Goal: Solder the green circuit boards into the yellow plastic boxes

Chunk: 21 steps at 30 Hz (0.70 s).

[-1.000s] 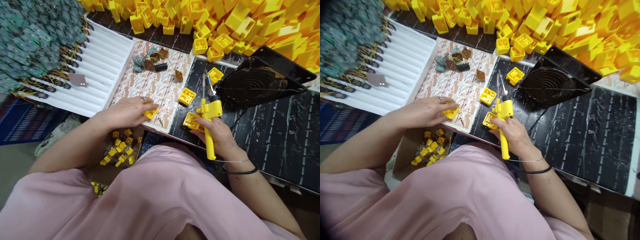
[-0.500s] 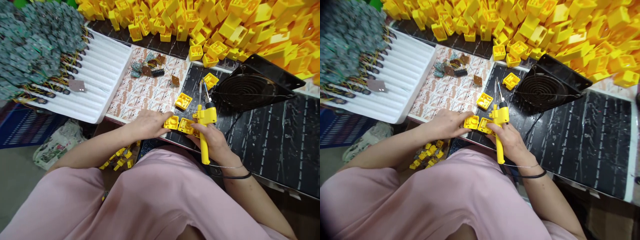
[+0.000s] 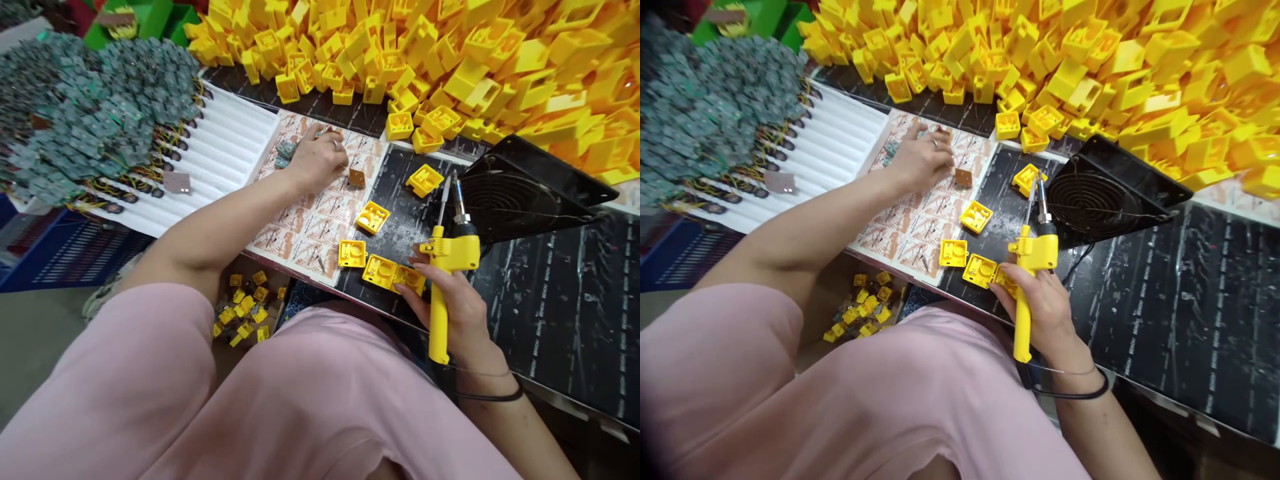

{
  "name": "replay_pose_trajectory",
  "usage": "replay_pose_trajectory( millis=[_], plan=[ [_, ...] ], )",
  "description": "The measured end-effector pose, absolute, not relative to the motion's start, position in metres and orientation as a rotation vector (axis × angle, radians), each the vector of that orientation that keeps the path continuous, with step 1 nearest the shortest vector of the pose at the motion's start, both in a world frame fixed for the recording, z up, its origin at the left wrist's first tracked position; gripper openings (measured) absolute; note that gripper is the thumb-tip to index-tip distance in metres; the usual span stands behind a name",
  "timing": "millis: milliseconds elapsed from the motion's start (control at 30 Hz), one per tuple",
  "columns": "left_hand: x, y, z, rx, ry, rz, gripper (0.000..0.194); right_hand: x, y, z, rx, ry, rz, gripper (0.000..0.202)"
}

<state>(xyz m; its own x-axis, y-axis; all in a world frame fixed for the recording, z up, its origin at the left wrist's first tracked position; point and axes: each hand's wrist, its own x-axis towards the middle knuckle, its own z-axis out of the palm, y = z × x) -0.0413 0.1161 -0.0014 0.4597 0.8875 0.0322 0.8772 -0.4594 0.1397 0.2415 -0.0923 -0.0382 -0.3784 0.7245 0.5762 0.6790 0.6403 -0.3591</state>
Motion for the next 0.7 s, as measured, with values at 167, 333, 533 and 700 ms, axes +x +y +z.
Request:
replay_pose_trajectory(
  millis=[167,333,533,700],
  plan=[
    [-0.061,0.136,0.032,2.054,1.495,0.982,0.035,0.240,-0.093,-0.036,-1.134,-2.091,0.126,0.059],
    [-0.075,0.086,0.087,2.115,1.425,0.805,0.055,0.222,-0.083,-0.030,-1.099,-2.140,0.159,0.060],
    [-0.083,0.045,0.075,2.240,1.331,-0.334,0.030,0.192,-0.069,-0.027,-1.022,-2.289,0.162,0.045],
    [-0.071,0.037,0.031,2.191,1.410,-0.555,0.017,0.167,-0.058,-0.032,-1.053,-2.460,0.056,0.037]
  ],
)
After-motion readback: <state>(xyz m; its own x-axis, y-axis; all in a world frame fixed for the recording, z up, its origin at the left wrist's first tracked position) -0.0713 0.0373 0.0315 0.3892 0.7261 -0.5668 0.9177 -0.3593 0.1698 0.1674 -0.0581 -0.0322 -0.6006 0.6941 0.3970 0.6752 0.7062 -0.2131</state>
